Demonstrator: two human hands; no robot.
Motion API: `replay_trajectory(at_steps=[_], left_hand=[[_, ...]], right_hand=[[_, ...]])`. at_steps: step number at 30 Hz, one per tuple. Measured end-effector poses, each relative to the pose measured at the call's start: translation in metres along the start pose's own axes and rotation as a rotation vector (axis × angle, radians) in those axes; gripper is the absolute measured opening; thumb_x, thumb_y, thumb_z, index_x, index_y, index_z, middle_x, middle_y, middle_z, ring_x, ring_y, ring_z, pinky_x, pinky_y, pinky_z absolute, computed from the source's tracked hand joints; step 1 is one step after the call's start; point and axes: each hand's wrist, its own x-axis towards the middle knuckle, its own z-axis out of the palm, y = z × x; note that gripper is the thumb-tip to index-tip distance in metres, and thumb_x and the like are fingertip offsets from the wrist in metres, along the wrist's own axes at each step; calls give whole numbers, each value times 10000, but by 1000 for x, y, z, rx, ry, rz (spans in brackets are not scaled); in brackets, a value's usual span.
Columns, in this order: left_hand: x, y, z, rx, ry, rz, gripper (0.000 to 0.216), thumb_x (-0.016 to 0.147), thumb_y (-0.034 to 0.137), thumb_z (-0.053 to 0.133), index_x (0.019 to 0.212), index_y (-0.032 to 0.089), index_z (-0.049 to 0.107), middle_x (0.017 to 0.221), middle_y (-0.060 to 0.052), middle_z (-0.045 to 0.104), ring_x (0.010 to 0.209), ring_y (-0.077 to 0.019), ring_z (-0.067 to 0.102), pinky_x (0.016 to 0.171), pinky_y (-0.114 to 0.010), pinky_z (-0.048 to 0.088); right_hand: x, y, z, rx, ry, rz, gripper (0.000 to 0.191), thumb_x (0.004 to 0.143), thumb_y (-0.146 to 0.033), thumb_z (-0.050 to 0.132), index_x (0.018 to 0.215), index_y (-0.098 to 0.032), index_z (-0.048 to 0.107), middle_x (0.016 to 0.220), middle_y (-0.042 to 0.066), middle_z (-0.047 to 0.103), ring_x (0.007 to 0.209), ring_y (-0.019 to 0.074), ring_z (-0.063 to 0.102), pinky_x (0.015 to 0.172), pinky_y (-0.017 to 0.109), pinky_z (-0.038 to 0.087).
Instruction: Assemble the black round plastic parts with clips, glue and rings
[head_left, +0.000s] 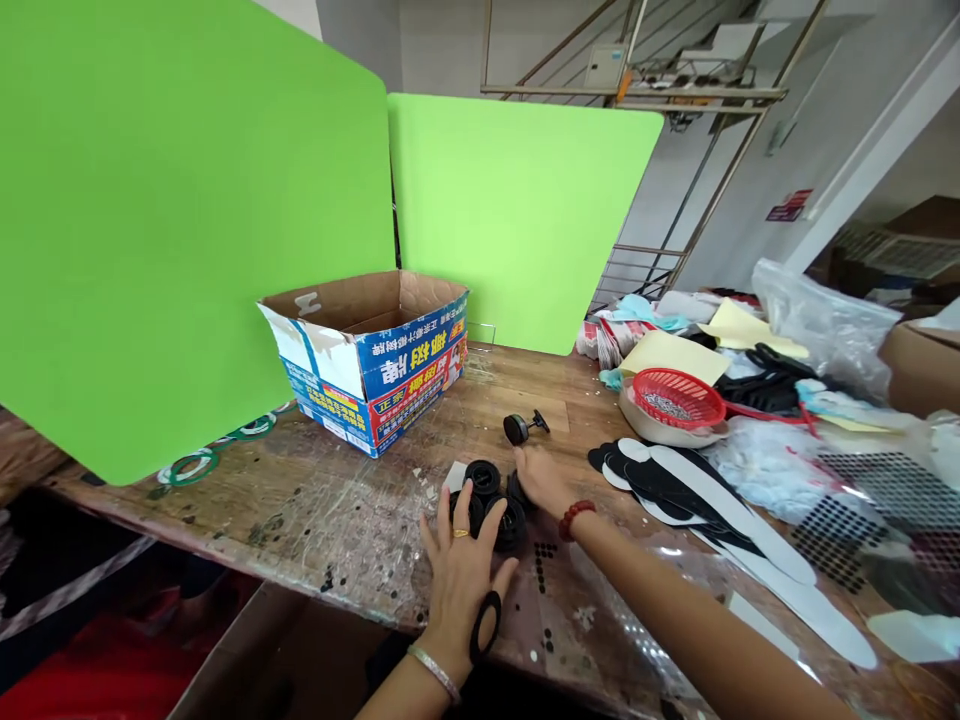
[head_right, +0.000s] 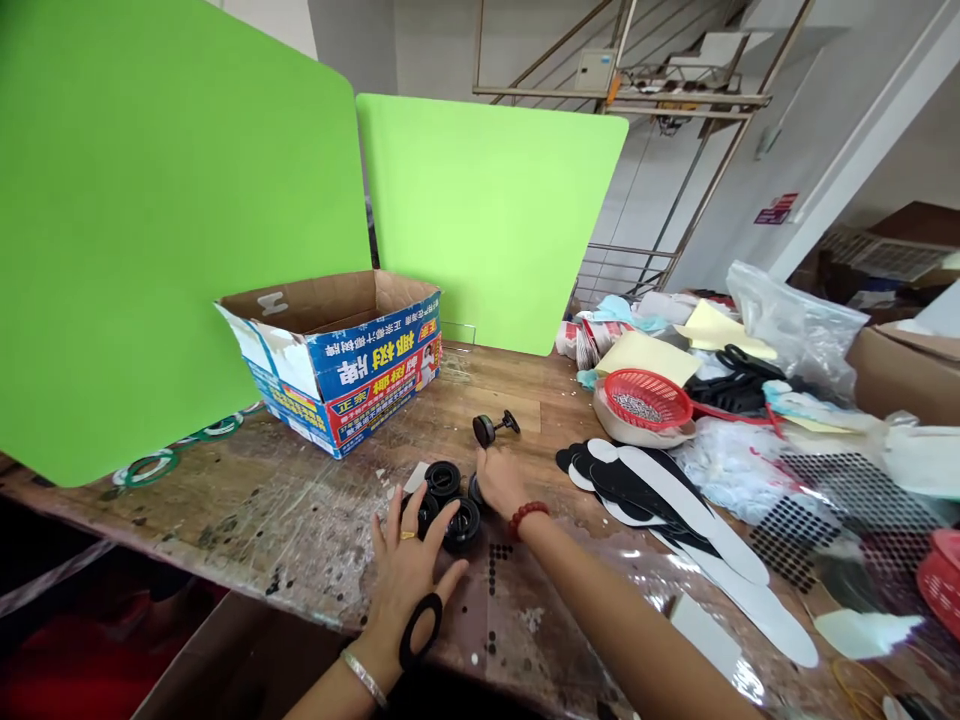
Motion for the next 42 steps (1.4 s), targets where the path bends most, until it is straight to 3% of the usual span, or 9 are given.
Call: replay_trajectory(at_steps=[9, 14, 17, 22, 26, 29, 32, 36, 42], left_hand=[[9, -14, 20, 34, -29, -10, 605, 756, 162, 736, 1315, 352, 602, 1521, -105, 382, 1416, -407, 285, 1107, -615, 345], [5, -18, 24, 37, 9, 14, 599, 786, 186, 726, 1340, 355, 573, 1511, -99, 378, 1421, -397, 276, 1119, -621, 332], [3, -22, 26, 9, 13, 38, 565, 809, 190, 700, 1339, 338, 572, 1519, -113, 380, 1431, -404, 269, 1121, -655, 307], [2, -32, 28, -53, 52, 57, 571, 839, 228, 675, 1385, 289, 521, 1524, -132, 393, 1458, -402, 247, 1135, -670, 273], [1, -33, 20, -199, 179, 39, 465, 878, 312, 636, 1332, 246, 560, 1516, -147, 392, 1481, -388, 205, 1151, -633, 271], [-6, -17, 10, -423, 235, -15, 358, 883, 391, 625, 1205, 234, 627, 1402, -133, 518, 1428, -351, 335, 1168, -579, 275], [-23, 13, 3, -788, 101, -139, 451, 894, 494, 583, 1251, 218, 586, 1310, -138, 597, 1289, -307, 516, 1135, -513, 352], [-48, 55, -7, -1235, -199, -369, 619, 884, 600, 548, 1360, 206, 512, 1323, -146, 610, 1276, -287, 537, 1104, -453, 400], [-51, 72, -46, -1397, -251, -649, 491, 774, 547, 715, 1130, 224, 612, 961, -56, 700, 959, -224, 659, 859, -373, 548]], right_hand=[[37, 18, -1, -12, 107, -1, 223, 854, -394, 572, 865, -171, 576, 959, 124, 623, 942, 255, 547, 859, 392, 426], [58, 26, 2, 146, -7, 60, 189, 708, -326, 711, 664, -194, 584, 642, 24, 609, 675, 197, 571, 716, 335, 468], [49, 27, -12, 283, 0, 83, 232, 754, -420, 665, 735, -194, 618, 680, 33, 652, 687, 212, 617, 696, 355, 514], [-9, 24, -54, 565, 35, 96, 455, 750, -601, 660, 955, -198, 616, 924, 63, 715, 804, 228, 695, 763, 404, 589], [-77, 15, -71, 806, 31, 129, 412, 708, -490, 790, 951, -199, 629, 944, 65, 722, 871, 233, 709, 845, 418, 588], [-121, 6, -71, 837, 55, 111, 339, 750, -428, 782, 964, -199, 654, 983, 76, 724, 926, 232, 704, 879, 398, 580], [-156, -5, -66, 886, 119, 73, 266, 794, -364, 753, 993, -212, 661, 1049, 80, 718, 956, 221, 703, 878, 362, 581], [-196, -23, -59, 845, 155, -41, 174, 856, -225, 671, 1029, -243, 658, 1091, 62, 708, 994, 200, 695, 869, 320, 578], [-221, -21, -75, 577, 7, -311, 261, 868, -166, 628, 1118, -242, 633, 1138, 74, 697, 1096, 211, 642, 969, 344, 516]])
